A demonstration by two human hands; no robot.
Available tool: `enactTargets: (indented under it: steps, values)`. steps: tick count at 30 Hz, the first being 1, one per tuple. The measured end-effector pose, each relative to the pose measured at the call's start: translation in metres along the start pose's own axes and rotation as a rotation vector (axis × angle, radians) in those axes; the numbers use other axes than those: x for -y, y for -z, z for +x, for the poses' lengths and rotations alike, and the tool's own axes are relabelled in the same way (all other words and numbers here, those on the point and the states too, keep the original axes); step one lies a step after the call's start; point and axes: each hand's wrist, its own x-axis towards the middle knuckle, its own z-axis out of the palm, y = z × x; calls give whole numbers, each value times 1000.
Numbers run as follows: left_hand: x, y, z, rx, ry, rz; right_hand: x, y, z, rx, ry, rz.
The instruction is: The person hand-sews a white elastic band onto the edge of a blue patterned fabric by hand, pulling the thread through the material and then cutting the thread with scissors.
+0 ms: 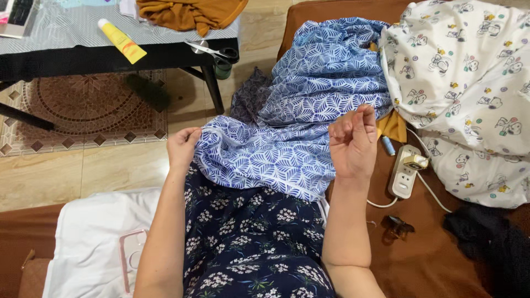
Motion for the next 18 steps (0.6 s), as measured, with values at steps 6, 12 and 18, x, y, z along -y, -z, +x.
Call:
enactTargets:
  steps: [6,12,18]
  values:
    - [-25,12,-24,243,150,-296,-14,2,1,-97,-95,-75]
    - [-32,16,-49,183,90,-295,-126,-2,-25,114,-477,-540]
    - [-38,24,-63,137,158,-404,-208,-18,-49,284,-494,-803]
